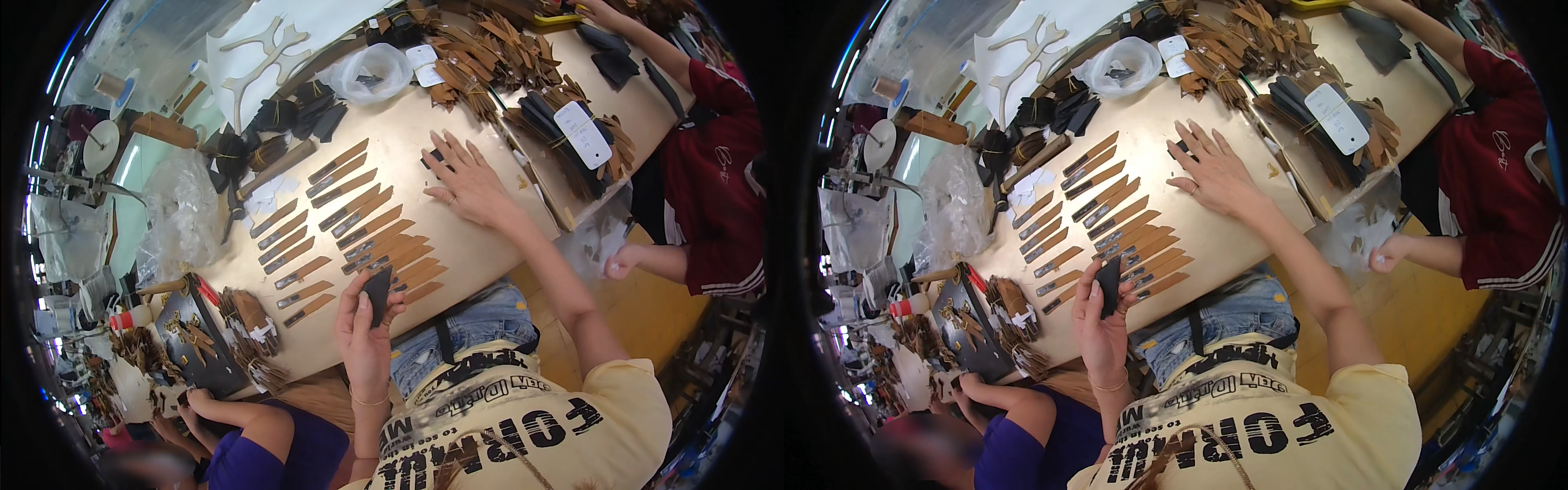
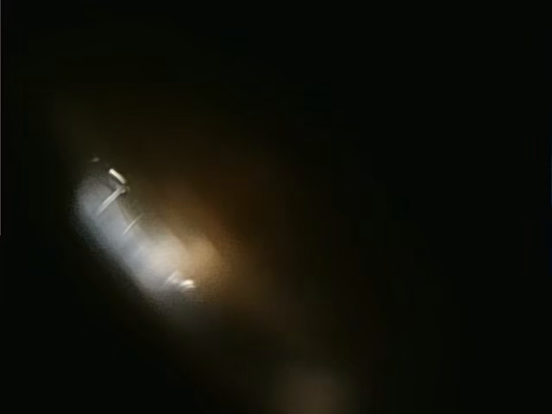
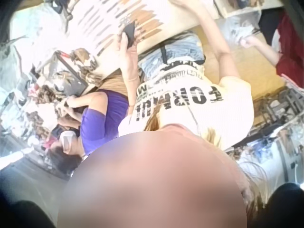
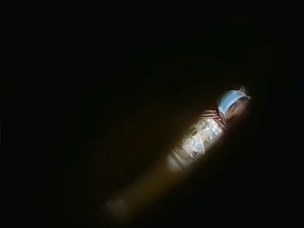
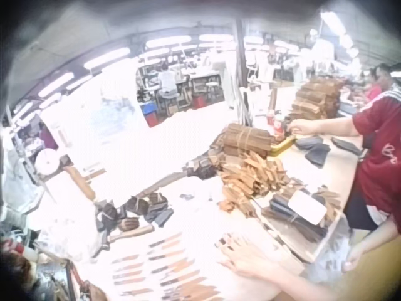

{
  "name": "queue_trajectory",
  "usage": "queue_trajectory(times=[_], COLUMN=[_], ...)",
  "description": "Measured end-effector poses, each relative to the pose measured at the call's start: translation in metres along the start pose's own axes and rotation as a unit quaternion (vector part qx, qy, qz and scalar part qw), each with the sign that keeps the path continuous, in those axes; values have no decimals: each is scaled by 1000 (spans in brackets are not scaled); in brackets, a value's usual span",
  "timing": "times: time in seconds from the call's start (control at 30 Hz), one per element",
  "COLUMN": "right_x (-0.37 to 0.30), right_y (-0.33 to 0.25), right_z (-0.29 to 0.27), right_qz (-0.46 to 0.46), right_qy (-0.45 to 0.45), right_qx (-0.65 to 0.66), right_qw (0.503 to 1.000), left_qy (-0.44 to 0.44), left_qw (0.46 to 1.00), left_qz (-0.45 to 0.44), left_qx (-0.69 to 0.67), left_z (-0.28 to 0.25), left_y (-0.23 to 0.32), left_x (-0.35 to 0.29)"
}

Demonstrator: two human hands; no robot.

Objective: The person repeatedly picks up small black and brown leather pieces from a table, aligns them, and places them into rows. They handle the pieces one at a time, occasionally adjusting their positions to maintain alignment.

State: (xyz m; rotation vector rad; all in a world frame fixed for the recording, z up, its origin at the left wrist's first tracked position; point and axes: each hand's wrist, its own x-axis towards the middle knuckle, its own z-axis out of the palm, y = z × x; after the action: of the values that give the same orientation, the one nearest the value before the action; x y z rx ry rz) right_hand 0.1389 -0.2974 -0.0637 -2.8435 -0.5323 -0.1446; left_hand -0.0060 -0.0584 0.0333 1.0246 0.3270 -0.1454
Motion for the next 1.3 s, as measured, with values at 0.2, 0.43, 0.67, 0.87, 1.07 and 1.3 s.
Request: queue_trajectory(times=[0.2, 0.43, 0.67, 0.87, 1.07, 1.3], right_x=[-27, -40, -44, -43, -70, -77], right_y=[-3, -13, -2, -14, -37, -59], right_z=[0, 1, -7, -11, -61, -58], right_qz=[35, 41, -12, 11, 134, 22], right_qy=[-82, -69, -73, -25, 74, 158], right_qx=[41, 29, 18, -16, 470, 315], right_qw=[995, 996, 997, 999, 869, 936], left_qy=[26, -19, -26, -69, -108, -114], left_qw=[999, 999, 999, 996, 991, 986], left_qz=[-38, -39, -38, -60, -84, -122], left_qx=[11, 23, 18, -12, 14, 18], left_z=[-1, 10, 19, 29, 36, 41], left_y=[-9, -9, -11, -16, -24, -37], left_x=[-5, 3, 8, 20, 31, 41])
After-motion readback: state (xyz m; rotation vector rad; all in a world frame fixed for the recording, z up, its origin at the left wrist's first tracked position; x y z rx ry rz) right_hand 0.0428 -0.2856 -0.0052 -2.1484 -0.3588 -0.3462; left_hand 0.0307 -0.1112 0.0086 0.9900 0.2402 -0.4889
